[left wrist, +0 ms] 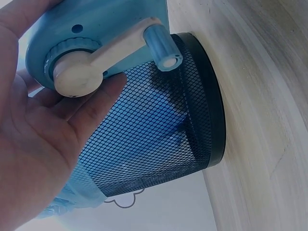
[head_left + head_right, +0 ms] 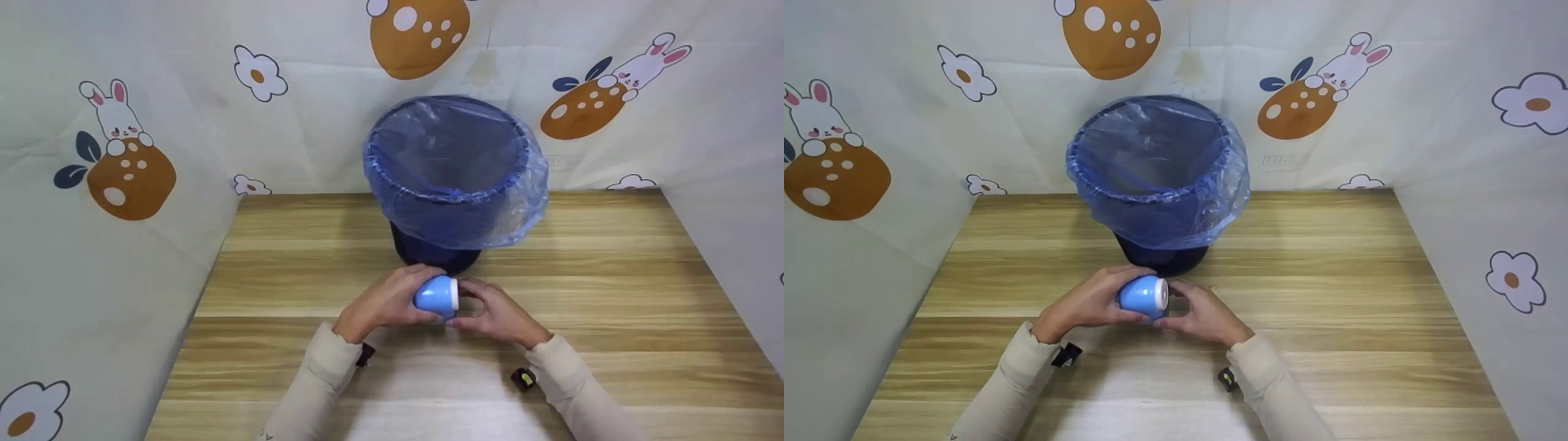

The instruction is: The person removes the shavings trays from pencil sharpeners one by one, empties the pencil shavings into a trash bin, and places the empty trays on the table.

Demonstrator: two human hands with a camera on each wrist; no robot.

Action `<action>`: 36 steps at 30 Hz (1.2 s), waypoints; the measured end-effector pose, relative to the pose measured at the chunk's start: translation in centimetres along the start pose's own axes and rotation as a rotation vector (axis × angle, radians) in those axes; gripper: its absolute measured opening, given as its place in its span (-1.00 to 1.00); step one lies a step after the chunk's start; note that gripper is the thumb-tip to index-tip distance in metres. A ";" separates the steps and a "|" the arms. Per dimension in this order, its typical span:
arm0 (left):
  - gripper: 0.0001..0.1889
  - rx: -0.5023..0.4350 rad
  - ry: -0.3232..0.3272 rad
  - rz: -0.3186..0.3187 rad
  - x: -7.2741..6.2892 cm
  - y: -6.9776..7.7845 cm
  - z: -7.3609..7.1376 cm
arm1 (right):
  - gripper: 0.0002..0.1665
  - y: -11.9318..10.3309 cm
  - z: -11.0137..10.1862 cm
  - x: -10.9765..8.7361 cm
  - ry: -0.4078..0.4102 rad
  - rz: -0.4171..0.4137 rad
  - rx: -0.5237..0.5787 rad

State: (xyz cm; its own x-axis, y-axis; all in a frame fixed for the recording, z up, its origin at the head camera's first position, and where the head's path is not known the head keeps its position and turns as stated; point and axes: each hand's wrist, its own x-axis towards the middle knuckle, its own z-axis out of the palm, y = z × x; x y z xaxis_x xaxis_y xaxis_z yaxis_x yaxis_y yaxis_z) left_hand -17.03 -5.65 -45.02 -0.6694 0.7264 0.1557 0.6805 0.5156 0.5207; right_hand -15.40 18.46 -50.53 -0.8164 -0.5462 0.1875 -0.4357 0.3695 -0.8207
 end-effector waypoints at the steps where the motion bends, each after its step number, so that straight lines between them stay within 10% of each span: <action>1: -0.27 0.003 0.000 0.001 0.0 0.0 0.0 | -0.33 0.0 0.0 0.0 -0.002 0.001 0.005; 27: -0.29 -0.037 -0.033 -0.010 -0.1 0.0 0.1 | -0.40 -2.0 0.0 -0.1 -0.021 0.029 0.019; 36: -0.30 -0.046 -0.032 -0.002 -0.1 0.0 0.1 | -0.39 0.2 0.4 -0.2 0.005 0.011 0.020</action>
State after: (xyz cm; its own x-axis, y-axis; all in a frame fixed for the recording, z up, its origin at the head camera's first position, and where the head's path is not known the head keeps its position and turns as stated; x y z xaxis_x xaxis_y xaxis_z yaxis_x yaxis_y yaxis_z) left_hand -16.93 -5.65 -45.09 -0.6608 0.7396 0.1279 0.6639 0.4963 0.5594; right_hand -15.15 18.37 -51.01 -0.8230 -0.5383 0.1814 -0.4193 0.3602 -0.8334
